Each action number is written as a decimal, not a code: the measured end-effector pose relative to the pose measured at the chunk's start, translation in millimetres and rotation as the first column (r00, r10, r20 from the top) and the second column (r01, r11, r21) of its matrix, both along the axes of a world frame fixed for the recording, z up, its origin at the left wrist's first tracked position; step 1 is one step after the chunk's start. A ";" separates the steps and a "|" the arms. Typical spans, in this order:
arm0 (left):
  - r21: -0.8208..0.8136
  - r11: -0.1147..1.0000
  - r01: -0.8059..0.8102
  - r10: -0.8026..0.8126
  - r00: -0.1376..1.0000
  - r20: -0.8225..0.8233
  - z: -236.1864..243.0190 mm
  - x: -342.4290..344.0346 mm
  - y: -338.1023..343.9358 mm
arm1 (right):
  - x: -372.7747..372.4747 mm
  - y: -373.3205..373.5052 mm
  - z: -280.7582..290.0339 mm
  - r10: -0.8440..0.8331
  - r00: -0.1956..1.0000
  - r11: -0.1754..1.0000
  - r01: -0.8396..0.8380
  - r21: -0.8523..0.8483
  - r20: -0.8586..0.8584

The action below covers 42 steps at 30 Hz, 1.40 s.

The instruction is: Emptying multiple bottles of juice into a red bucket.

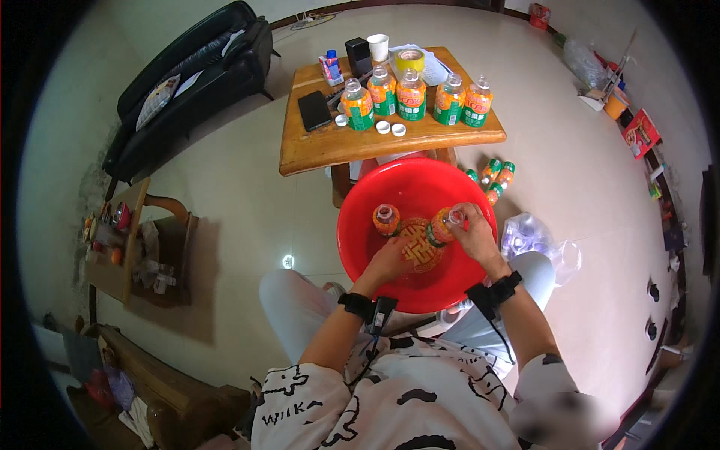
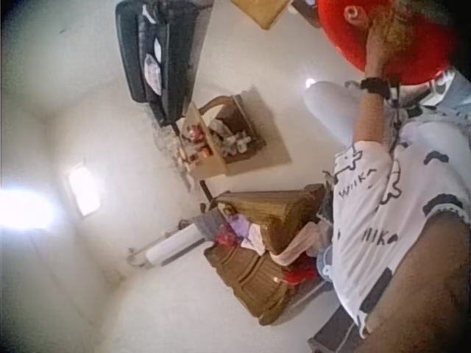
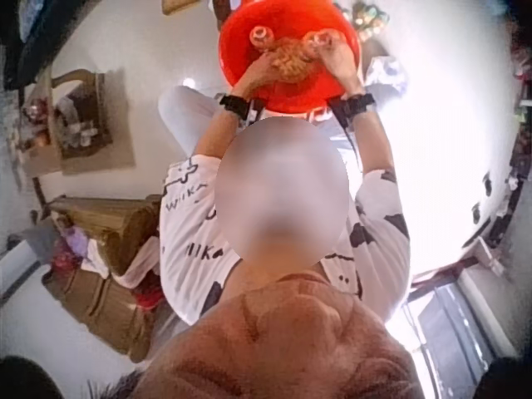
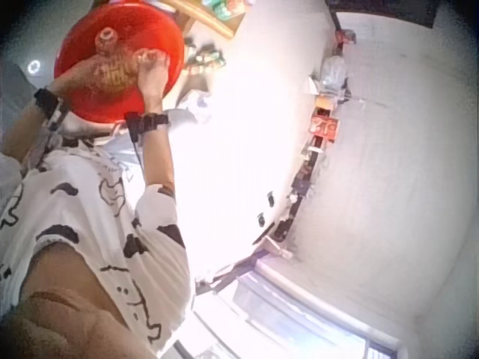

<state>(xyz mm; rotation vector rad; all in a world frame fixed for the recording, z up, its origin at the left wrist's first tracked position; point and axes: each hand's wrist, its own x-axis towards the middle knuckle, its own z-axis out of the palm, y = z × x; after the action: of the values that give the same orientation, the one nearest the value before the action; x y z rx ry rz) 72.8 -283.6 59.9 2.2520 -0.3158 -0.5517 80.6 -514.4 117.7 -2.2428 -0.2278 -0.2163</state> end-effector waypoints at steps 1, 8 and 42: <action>-0.083 0.996 0.009 -0.002 0.997 0.077 2.1 0.6 -1.8 | -0.6 1.3 -2.8 -0.021 1.000 0.998 0.020 0.061 0.021; -0.763 0.461 -0.453 -0.162 0.802 -0.574 9.3 4.2 -12.9 | -1.1 10.1 -3.9 0.159 0.981 0.926 -0.108 0.362 -0.115; -0.750 0.524 -0.404 -0.095 0.847 -0.523 -29.4 -1.6 -11.6 | 3.8 2.9 78.8 0.178 0.843 0.967 -0.245 -0.069 -0.507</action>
<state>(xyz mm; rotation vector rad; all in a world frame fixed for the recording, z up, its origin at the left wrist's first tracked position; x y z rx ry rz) 71.2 -295.3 30.5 1.0850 -0.0509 -0.6771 84.4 -511.5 196.4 -2.2943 -0.2112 0.5121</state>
